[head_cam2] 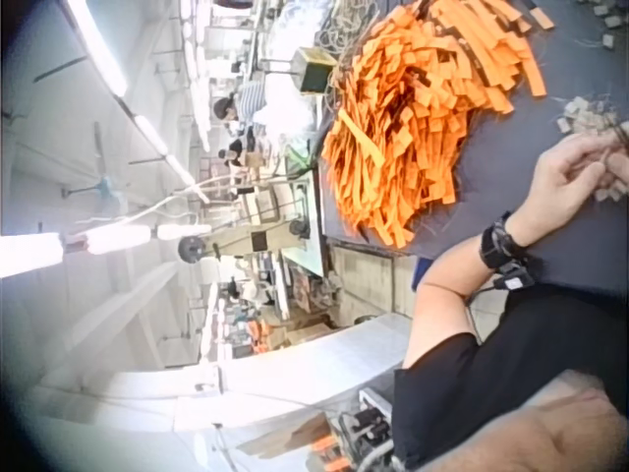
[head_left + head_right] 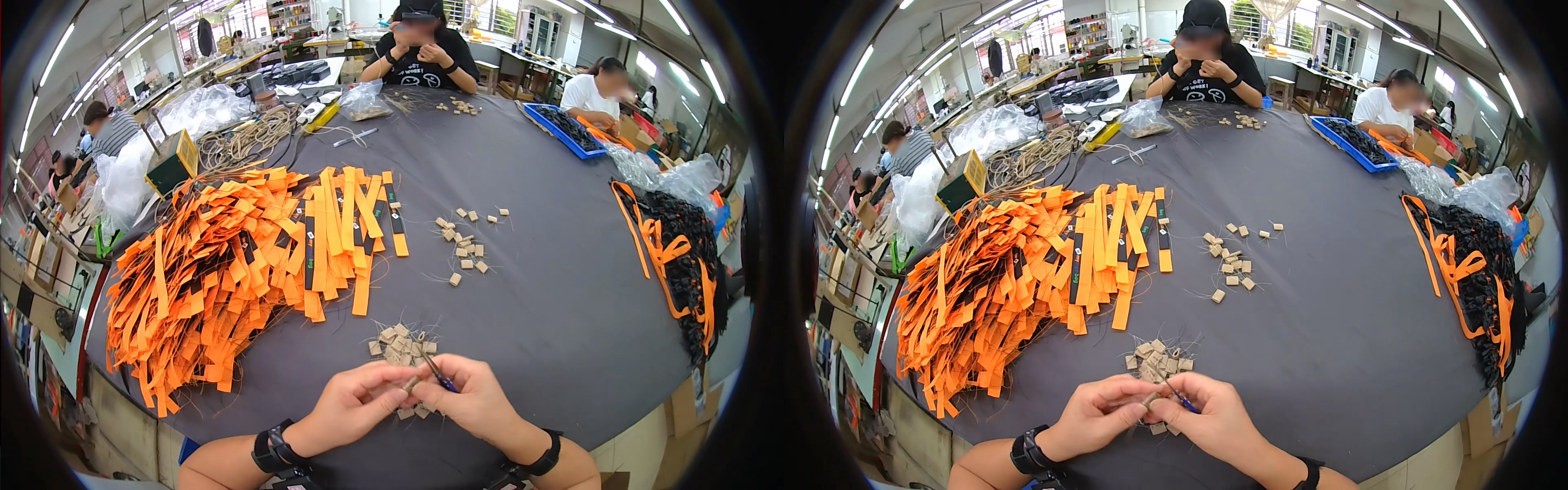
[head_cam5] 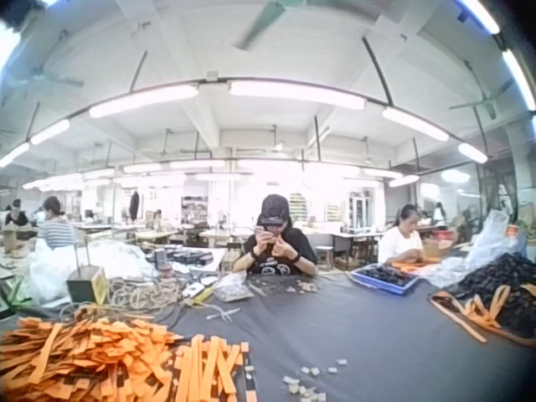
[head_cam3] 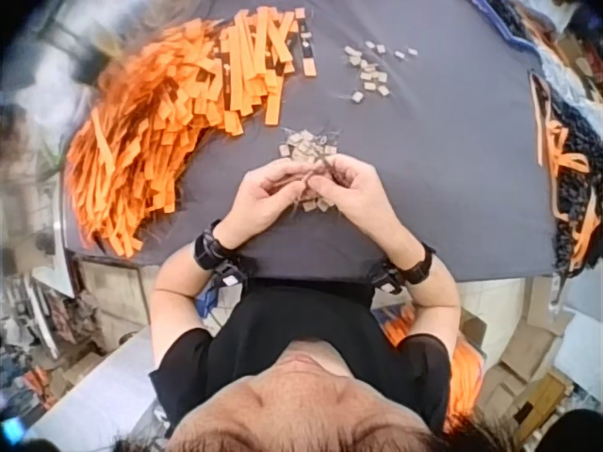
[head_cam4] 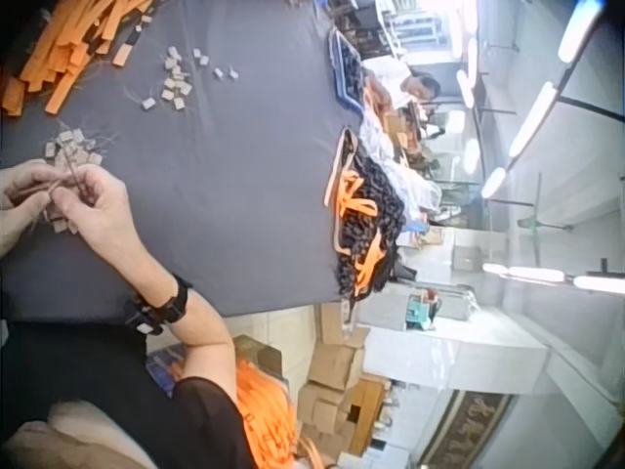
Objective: The person sits at a table in a workshop and repeatedly picks up small beige rectangular blocks. Using a small blue-handled tool, they manipulate the blocks, likely trimming or adjusting them, and place them into a growing pile on the table. The task is performed one item at a time in a repetitive manner.
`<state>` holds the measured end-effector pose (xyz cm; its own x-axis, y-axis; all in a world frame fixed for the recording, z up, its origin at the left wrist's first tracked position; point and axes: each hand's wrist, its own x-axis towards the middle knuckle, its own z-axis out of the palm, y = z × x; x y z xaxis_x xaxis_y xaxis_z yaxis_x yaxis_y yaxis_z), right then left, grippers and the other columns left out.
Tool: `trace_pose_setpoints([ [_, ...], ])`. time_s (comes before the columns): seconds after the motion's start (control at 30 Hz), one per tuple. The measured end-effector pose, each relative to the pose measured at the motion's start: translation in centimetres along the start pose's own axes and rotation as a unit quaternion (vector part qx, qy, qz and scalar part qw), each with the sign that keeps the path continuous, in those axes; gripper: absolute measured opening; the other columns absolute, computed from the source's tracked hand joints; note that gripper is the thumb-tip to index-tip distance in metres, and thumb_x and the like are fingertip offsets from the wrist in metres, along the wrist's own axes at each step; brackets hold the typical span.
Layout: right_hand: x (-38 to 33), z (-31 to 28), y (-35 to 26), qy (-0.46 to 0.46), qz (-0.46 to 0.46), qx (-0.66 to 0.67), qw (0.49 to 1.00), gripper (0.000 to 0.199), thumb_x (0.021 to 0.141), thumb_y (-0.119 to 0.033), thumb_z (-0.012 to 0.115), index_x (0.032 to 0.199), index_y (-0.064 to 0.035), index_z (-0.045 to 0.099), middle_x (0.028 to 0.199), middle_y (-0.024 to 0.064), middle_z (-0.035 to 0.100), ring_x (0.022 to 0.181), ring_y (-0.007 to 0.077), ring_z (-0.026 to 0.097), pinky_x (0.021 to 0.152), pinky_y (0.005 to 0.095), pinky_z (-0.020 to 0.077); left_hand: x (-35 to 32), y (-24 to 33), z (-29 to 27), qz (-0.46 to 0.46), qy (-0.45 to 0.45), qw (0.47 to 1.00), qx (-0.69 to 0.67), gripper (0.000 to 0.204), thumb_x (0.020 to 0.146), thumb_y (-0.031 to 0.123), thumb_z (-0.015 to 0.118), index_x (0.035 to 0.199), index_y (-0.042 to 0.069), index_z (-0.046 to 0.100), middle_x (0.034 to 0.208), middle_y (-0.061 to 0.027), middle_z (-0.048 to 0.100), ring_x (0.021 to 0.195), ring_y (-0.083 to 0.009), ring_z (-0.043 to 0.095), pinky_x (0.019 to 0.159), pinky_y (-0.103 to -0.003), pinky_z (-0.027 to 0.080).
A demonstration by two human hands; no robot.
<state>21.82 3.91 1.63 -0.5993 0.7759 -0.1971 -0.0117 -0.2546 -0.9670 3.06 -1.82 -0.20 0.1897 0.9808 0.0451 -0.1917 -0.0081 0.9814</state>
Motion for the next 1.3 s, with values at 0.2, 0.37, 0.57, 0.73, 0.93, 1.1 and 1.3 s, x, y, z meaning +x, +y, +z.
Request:
trace_pose_setpoints([
  [0.2, 0.6, -2.3, -1.2, -0.082, 0.048, -0.118, 0.988, 0.014, 0.090, -0.011, 0.062, 0.090, 0.0024, 0.066, 0.082, 0.0046, 0.069, 0.070, 0.0056, 0.061, 0.064, 0.0204, 0.0485, -0.2, 1.3, -0.6, 0.059, 0.025, 0.984, 0.167, 0.031, 0.093, 0.000, 0.053, 0.124, -0.004, 0.053, 0.087, -0.0055, 0.066, 0.078, -0.0117, 0.065, 0.072, -0.025, 0.054],
  [0.37, 2.3, -5.3, -1.0, 0.148, -0.093, -0.023, 0.984, 0.015, 0.090, -0.010, 0.059, 0.090, 0.0035, 0.067, 0.081, 0.0035, 0.069, 0.069, 0.0093, 0.060, 0.064, 0.0264, 0.0493, 1.2, 1.2, -3.3, 0.019, 0.131, 0.976, 0.173, 0.016, 0.091, 0.003, 0.058, 0.106, -0.002, 0.059, 0.092, -0.0034, 0.062, 0.082, -0.0096, 0.061, 0.076, -0.023, 0.050],
  [0.57, 0.8, -6.2, -2.8, -0.086, -0.036, -0.414, 0.905, 0.022, 0.082, -0.011, 0.065, 0.101, 0.0002, 0.063, 0.082, 0.0109, 0.069, 0.067, 0.0212, 0.064, 0.063, 0.0313, 0.0497, 0.8, 1.5, -1.7, -0.008, 0.022, 0.948, 0.316, 0.007, 0.084, 0.003, 0.065, 0.090, 0.002, 0.068, 0.080, -0.0027, 0.058, 0.065, -0.0077, 0.053, 0.058, -0.022, 0.042],
  [0.73, 0.4, -4.2, -2.3, -0.154, 0.022, -0.486, 0.860, 0.026, 0.077, -0.016, 0.069, 0.098, -0.0038, 0.060, 0.078, 0.0121, 0.065, 0.076, 0.0309, 0.064, 0.067, 0.0405, 0.0494, 0.5, 1.3, -1.5, 0.001, -0.034, 0.933, 0.358, 0.009, 0.083, 0.004, 0.065, 0.091, 0.004, 0.068, 0.076, -0.0045, 0.059, 0.060, -0.0124, 0.055, 0.055, -0.025, 0.043],
  [0.93, 0.1, -3.2, -1.9, -0.148, -0.014, -0.545, 0.825, 0.017, 0.079, -0.011, 0.064, 0.089, -0.0022, 0.054, 0.085, 0.0132, 0.064, 0.081, 0.0333, 0.062, 0.069, 0.0428, 0.0490, 0.5, 1.5, -1.6, -0.001, -0.021, 0.921, 0.388, 0.009, 0.082, 0.004, 0.065, 0.090, 0.003, 0.068, 0.076, -0.0065, 0.060, 0.061, -0.0156, 0.057, 0.056, -0.027, 0.045],
  [1.1, 0.0, -3.9, -1.3, -0.146, -0.028, -0.520, 0.841, 0.021, 0.076, -0.013, 0.070, 0.086, -0.0017, 0.056, 0.076, 0.0104, 0.062, 0.073, 0.0324, 0.061, 0.065, 0.0405, 0.0471, 0.7, 1.8, -1.4, -0.016, -0.038, 0.932, 0.360, 0.010, 0.083, 0.006, 0.063, 0.092, 0.003, 0.067, 0.080, -0.0093, 0.062, 0.066, -0.0211, 0.061, 0.060, -0.029, 0.047],
  [1.3, 0.1, -2.6, -2.6, -0.069, -0.029, -0.274, 0.959, 0.016, 0.081, -0.010, 0.069, 0.086, 0.0005, 0.059, 0.067, 0.0056, 0.060, 0.061, 0.0172, 0.057, 0.057, 0.0309, 0.0446, 0.0, 1.6, -0.8, -0.062, -0.023, 0.980, 0.190, 0.022, 0.088, 0.004, 0.062, 0.111, 0.003, 0.065, 0.087, -0.0065, 0.065, 0.077, -0.0116, 0.064, 0.065, -0.023, 0.050],
])
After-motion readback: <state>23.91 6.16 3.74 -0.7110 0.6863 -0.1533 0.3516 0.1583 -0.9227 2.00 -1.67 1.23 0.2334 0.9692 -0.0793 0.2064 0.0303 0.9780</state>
